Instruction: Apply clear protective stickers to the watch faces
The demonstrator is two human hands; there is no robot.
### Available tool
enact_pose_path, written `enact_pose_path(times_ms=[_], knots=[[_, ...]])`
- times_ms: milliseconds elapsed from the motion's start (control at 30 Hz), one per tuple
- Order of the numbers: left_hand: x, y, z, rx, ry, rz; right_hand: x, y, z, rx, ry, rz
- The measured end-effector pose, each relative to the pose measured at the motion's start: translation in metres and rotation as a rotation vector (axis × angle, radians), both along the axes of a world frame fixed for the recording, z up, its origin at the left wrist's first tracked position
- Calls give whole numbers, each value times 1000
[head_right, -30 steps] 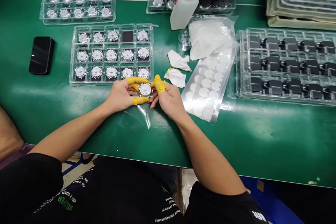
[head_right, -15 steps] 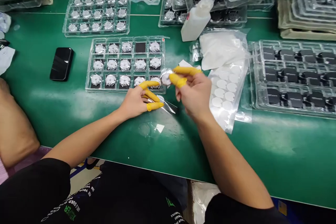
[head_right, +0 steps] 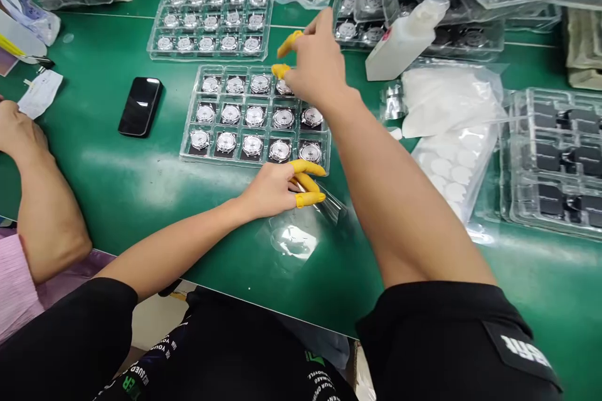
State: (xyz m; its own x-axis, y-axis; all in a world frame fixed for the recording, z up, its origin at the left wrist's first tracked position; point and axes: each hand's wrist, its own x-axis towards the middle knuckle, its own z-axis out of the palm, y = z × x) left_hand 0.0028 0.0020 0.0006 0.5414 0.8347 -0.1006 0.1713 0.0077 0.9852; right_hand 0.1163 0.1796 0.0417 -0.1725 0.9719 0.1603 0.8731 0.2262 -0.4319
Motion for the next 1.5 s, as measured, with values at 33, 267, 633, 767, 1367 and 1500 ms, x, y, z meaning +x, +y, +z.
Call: enact_pose_path(times_ms=[33, 267, 633, 767, 1367, 1500], knots=[[0, 0, 1, 6, 3, -2, -6, 1, -2, -18, 23, -6], [-2, 1, 2, 35, 12, -19, -44, 40, -43, -146, 226, 1], [0, 5, 0, -49, -42, 96, 38, -131, 2, -254, 902, -176], [0, 5, -2, -34, -103, 91, 61, -202, -6, -493, 1104, -301], [0, 5, 3, -79, -99, 175, 145, -175, -59, 327, 161, -178], [0, 4, 3, -95, -84, 193, 118, -192, -34, 339, 311, -102]])
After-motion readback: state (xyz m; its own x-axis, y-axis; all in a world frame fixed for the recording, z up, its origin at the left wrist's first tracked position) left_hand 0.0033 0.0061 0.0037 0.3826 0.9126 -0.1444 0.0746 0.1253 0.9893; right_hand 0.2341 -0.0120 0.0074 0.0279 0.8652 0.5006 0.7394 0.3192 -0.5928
